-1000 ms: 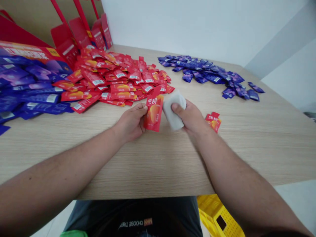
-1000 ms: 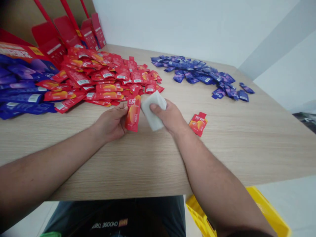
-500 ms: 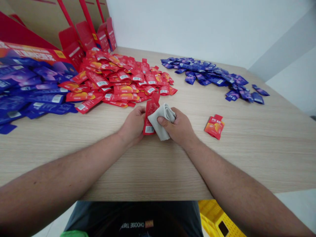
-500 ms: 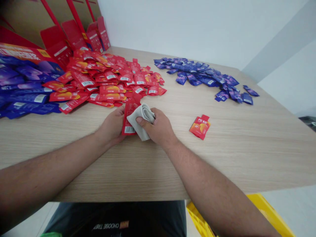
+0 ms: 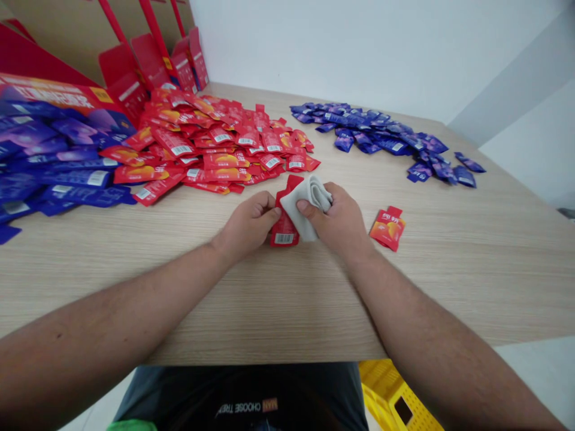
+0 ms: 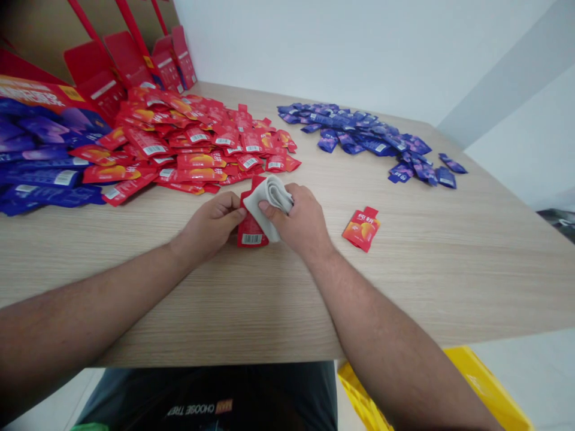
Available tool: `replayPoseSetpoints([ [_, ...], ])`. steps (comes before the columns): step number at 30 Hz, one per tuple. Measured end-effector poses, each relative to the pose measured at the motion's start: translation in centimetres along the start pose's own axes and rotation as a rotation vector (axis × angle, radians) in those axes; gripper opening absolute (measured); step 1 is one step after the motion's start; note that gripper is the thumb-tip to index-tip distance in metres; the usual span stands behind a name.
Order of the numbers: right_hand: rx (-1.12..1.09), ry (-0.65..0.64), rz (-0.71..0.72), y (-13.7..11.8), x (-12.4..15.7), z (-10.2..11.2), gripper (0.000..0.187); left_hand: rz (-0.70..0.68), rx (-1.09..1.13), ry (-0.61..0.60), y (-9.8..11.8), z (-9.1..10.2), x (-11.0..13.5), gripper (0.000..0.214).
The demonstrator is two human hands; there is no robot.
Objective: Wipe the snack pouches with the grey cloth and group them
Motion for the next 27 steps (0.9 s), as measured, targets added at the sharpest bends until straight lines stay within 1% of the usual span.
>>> replayPoseSetpoints([
  [1, -0.003, -0.015, -0.004, 0.0, -0.1, 0.1, 0.039, -0.006, -0.018, -0.012, 0.1, -0.1, 0.2, 0.018],
  [4, -0.008, -0.121, 0.013, -0.4, -0.2, -0.3, 0.038, -0.030, -0.072, -0.039, 0.6, -0.4, 0.5, 0.017],
  [5, -0.008, -0.126, 0.010, -0.4, -0.3, -0.2, 0.037, -0.047, -0.088, -0.049, 0.9, -0.5, 0.6, 0.017],
  [8, -0.017, -0.066, -0.037, 0.1, -0.6, 0.7, 0.034, -0.139, -0.122, -0.119, 2.2, -1.1, 0.9, 0.018],
  [12, -0.034, -0.098, -0.054, 0.6, -0.8, 0.5, 0.036, -0.230, -0.202, -0.152, 3.4, -1.5, 1.2, 0.018],
  [15, -0.051, -0.089, -0.085, 1.0, -0.8, 0.6, 0.036, -0.260, -0.195, -0.173, 3.6, -1.6, 1.2, 0.018],
  [18, -0.072, -0.152, -0.046, 0.7, -0.8, 0.0, 0.041, -0.270, -0.213, -0.177, 3.5, -1.6, 1.2, 0.015],
  [19, -0.064, -0.149, -0.045, 0.7, -0.8, 0.0, 0.042, -0.277, -0.213, -0.184, 3.5, -1.7, 1.2, 0.015],
  [22, -0.038, -0.070, -0.080, 1.3, -1.0, 0.9, 0.039, -0.294, -0.172, -0.224, 3.7, -2.1, 1.4, 0.018],
  [26, -0.057, -0.118, -0.048, 0.9, -1.0, 0.5, 0.040, -0.275, -0.226, -0.214, 3.4, -2.1, 1.4, 0.017],
  [27, -0.051, -0.105, -0.054, 1.0, -1.0, 0.7, 0.039, -0.280, -0.226, -0.219, 3.4, -2.2, 1.5, 0.017],
])
Point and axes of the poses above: each hand's wrist, its own x-axis away from the middle knuckle, its own z-axis out of the back of the hand, y = z × x, the point moved 10 cm from there along -x, towards the middle knuckle, and after that the axes turned 2 degrees about y, right-handed, at the moved point
